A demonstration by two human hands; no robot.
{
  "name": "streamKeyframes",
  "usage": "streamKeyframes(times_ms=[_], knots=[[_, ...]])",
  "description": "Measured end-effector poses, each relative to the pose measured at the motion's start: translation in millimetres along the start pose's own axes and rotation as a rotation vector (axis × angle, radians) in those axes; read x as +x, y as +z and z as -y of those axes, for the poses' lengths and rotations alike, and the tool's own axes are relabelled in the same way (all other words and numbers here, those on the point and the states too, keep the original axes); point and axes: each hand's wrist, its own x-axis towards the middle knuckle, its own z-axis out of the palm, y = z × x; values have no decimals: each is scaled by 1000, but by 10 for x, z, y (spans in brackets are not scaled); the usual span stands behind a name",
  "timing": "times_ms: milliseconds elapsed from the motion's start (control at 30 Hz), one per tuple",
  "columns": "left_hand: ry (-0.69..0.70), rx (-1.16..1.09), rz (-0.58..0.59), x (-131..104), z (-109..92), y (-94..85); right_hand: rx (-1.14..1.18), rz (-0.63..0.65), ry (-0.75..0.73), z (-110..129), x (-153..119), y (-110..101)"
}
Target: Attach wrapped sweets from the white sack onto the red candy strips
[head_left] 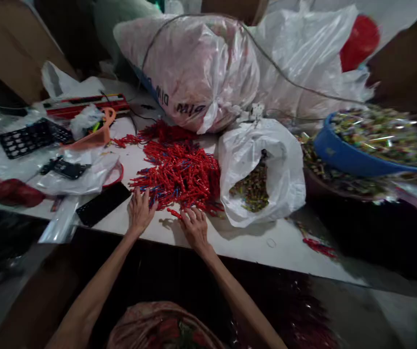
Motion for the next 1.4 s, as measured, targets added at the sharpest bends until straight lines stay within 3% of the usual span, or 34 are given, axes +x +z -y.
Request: streamKeyframes(times_ms=[133, 300, 433, 567, 633, 733, 800, 867, 933, 1000, 1067, 1133, 1200, 1267, 1400], knots=[[42, -10, 40, 201, -247, 167, -28, 234, 125, 38, -48, 115], [94, -87, 19, 441, -526, 246, 85, 458, 311, -23, 232, 94], [98, -150, -50, 374, -613, 190, 445, 415, 489, -157, 276, -50], [155, -161, -135, 35, -677, 72, 924, 300, 772, -268, 101, -128], [318, -213, -65, -154, -748, 11, 1054, 282, 901, -279, 31, -163], [556, -378, 199, -353, -849, -64, 1145, 292, 917, -250, -36, -278], [543, -512, 362, -398, -887, -80, 1226, 349, 875, -234, -70, -393], [424, -672, 459, -392, -915, -59, 1283, 402, 814, -261, -82, -528], [256, -875, 519, -383, -952, -12, 1227, 376, 738, -376, -38, -676], [52, -1088, 593, -403, -1002, 40, 1006, 285, 695, -616, 85, -821], [-156, -1239, 668, -449, -1058, 87, 626, 246, 701, -964, 263, -935], [-301, -1317, 712, -501, -1108, 126, 150, 390, 722, -1334, 429, -990], [-361, -1361, 722, -543, -1148, 158, -173, 612, 718, -1625, 516, -980], [-374, -1387, 732, -571, -1177, 181, -279, 742, 712, -1783, 499, -917], [-390, -1363, 774, -621, -1203, 186, -304, 724, 712, -1828, 312, -779]])
